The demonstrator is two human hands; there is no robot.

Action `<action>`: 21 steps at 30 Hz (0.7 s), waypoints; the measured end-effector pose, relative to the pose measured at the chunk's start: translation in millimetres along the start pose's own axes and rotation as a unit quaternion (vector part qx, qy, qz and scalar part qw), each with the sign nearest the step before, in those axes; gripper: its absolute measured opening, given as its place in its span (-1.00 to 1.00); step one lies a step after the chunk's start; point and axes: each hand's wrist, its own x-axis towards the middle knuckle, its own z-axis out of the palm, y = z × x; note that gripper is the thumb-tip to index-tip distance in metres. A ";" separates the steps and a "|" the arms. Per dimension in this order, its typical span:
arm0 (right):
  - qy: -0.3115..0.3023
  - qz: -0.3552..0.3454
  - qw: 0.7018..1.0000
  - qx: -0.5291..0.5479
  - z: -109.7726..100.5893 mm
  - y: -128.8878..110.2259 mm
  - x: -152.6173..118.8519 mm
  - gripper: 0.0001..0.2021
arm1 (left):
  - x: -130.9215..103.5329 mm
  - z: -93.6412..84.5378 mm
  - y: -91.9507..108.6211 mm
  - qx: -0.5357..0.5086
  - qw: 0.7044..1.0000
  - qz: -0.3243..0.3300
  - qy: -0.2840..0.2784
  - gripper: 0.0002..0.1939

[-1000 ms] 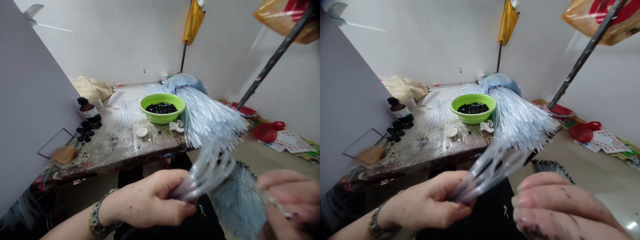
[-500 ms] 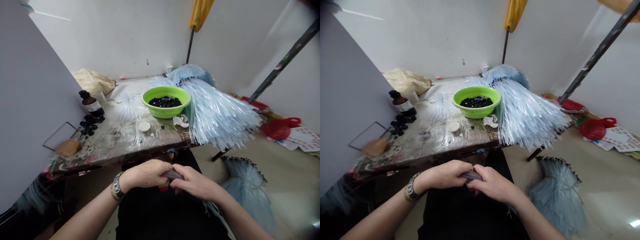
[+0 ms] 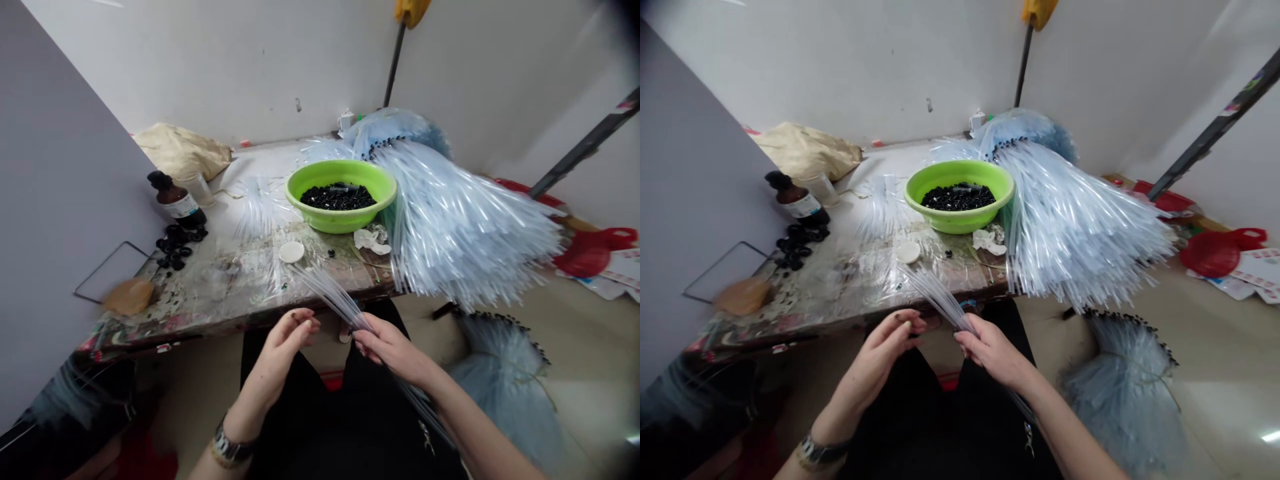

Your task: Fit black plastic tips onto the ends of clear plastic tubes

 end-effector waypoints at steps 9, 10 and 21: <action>-0.029 0.000 1.000 -0.007 27.2 13.7 6.2 -0.79 | 16.6 30.7 -22.9 -0.175 0.982 -0.055 -0.051 -0.66; -0.017 -0.004 1.000 -0.020 29.1 15.0 6.7 -0.80 | 16.9 32.8 -23.3 -0.175 0.982 -0.055 -0.046 -0.65; 0.043 -0.026 0.993 -0.110 36.8 20.8 12.6 -0.85 | 19.2 32.9 -26.6 -0.166 0.985 -0.055 0.001 -0.71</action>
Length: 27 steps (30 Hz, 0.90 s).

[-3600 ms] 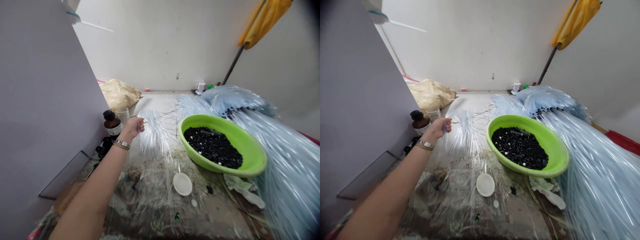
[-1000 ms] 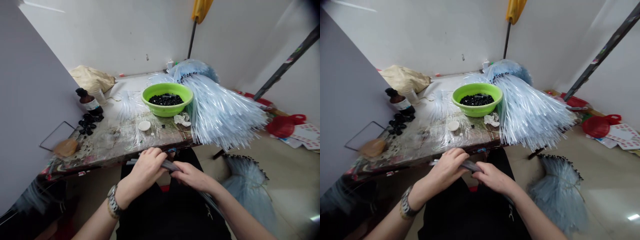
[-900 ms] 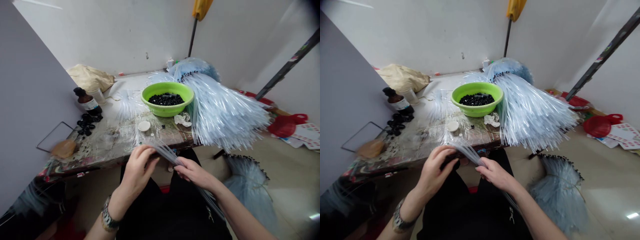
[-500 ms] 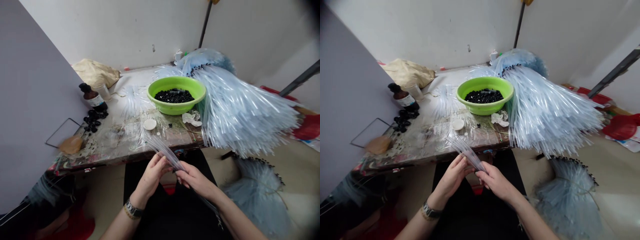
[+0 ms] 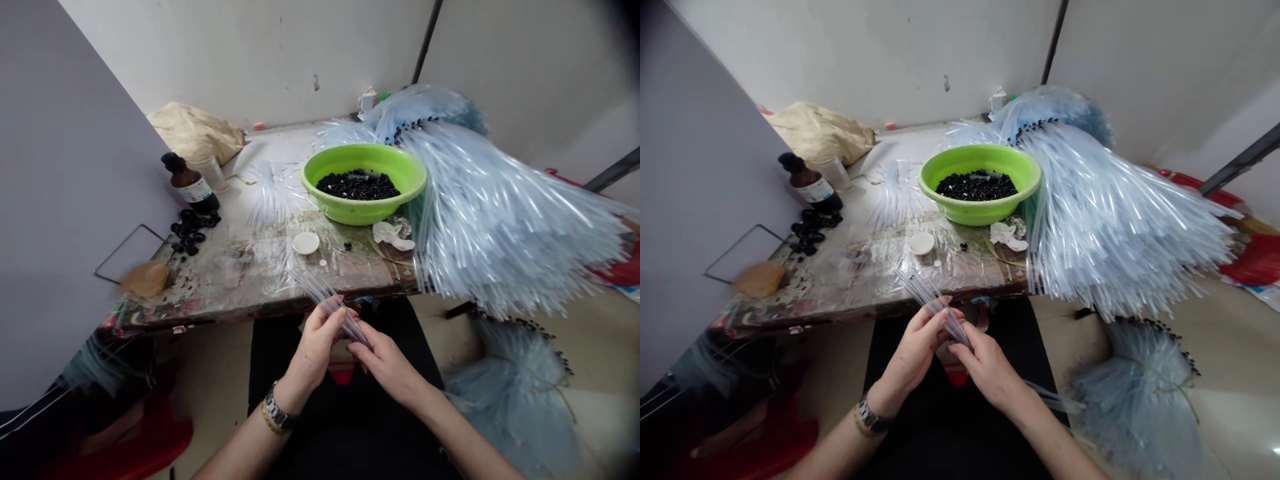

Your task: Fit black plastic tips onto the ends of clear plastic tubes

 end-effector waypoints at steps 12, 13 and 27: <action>0.016 0.004 0.996 0.087 -1.9 10.5 -2.5 -0.78 | 2.3 -9.5 -6.1 -0.047 0.997 -0.021 -0.065 -0.63; 0.023 0.012 0.995 0.100 -1.7 11.1 -2.5 -0.77 | 1.9 -9.8 -7.2 -0.050 0.996 -0.020 -0.064 -0.62; 0.108 -0.022 0.992 -0.060 -10.8 7.3 -4.8 -0.75 | 0.9 -9.9 -14.3 -0.076 0.996 0.013 -0.046 -0.75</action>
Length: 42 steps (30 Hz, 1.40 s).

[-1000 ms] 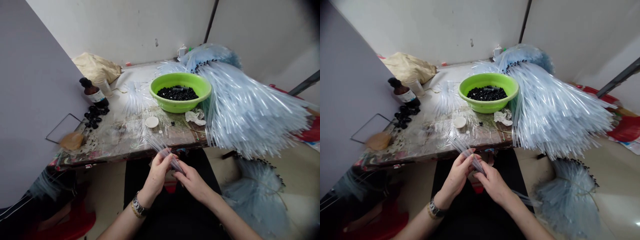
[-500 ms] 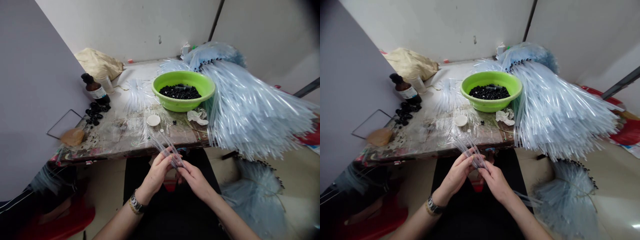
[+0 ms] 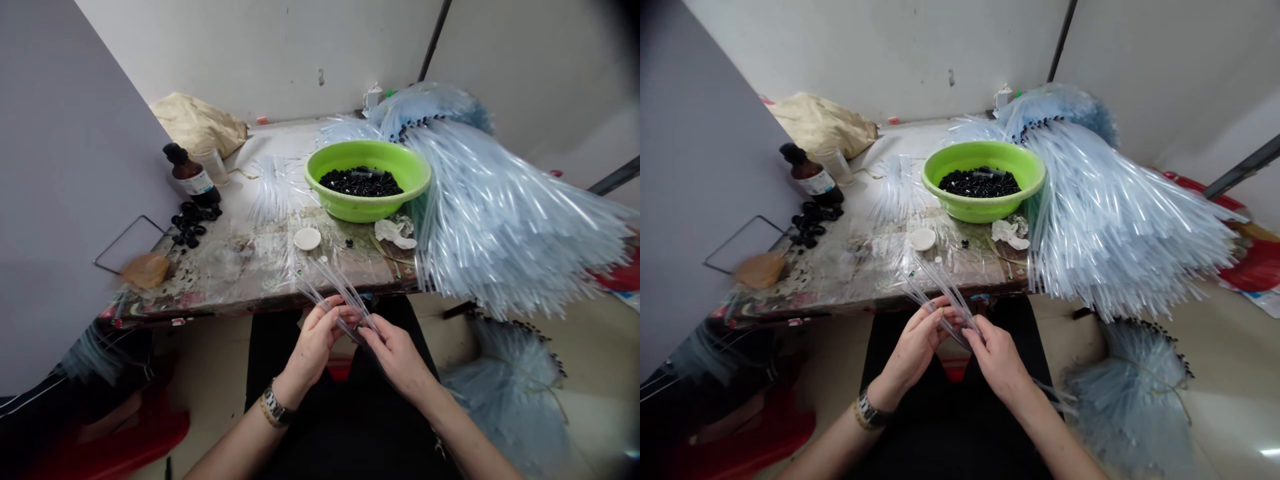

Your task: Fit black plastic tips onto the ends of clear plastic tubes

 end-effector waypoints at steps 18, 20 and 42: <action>-0.042 0.022 0.998 0.042 10.6 0.1 -4.5 -0.85 | -5.3 1.9 0.1 0.052 0.998 -0.014 -0.024 -0.71; -0.043 0.036 0.996 0.073 9.7 0.7 -3.1 -0.82 | -4.7 1.3 -0.7 0.033 0.999 -0.014 -0.028 -0.70; -0.035 0.053 0.988 0.139 3.5 -1.8 -0.4 -0.78 | -2.3 2.9 -2.1 -0.035 0.998 -0.046 -0.008 -0.62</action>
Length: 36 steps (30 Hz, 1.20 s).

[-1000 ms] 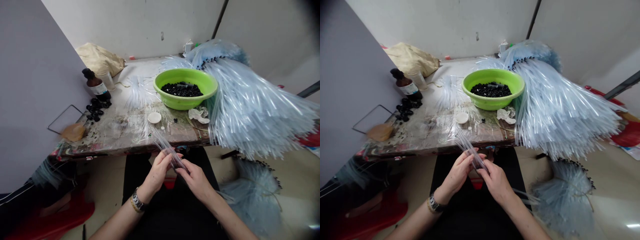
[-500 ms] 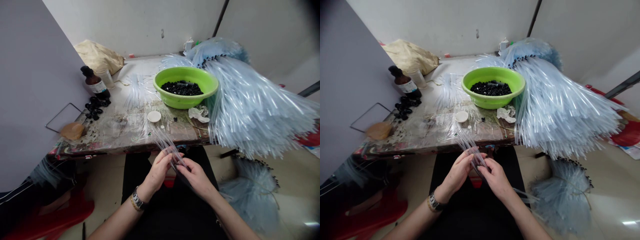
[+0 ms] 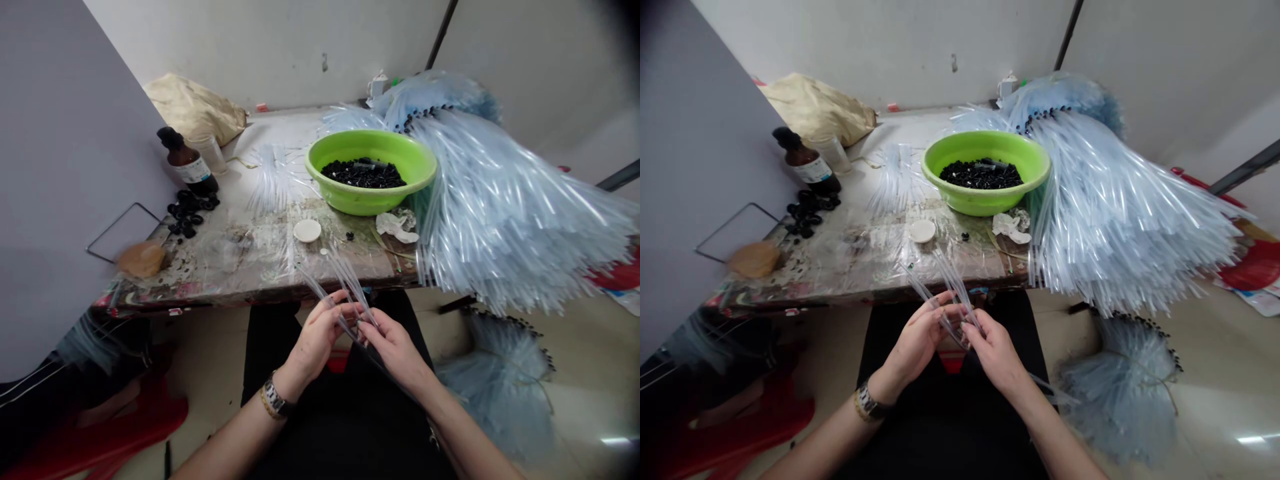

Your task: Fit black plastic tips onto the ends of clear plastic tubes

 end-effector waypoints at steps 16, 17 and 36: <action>0.039 -0.062 0.989 -0.131 5.7 3.9 -2.5 -0.86 | -3.3 0.2 -5.8 0.031 0.999 -0.011 -0.025 -0.62; 0.046 -0.074 0.985 -0.150 5.8 2.4 -3.2 -0.86 | -3.6 0.4 -6.2 0.031 0.999 -0.011 -0.023 -0.62; 0.031 -0.058 0.996 0.068 -34.2 -35.4 -14.6 -0.82 | 0.1 6.7 13.8 -0.028 0.996 0.078 -0.016 -0.84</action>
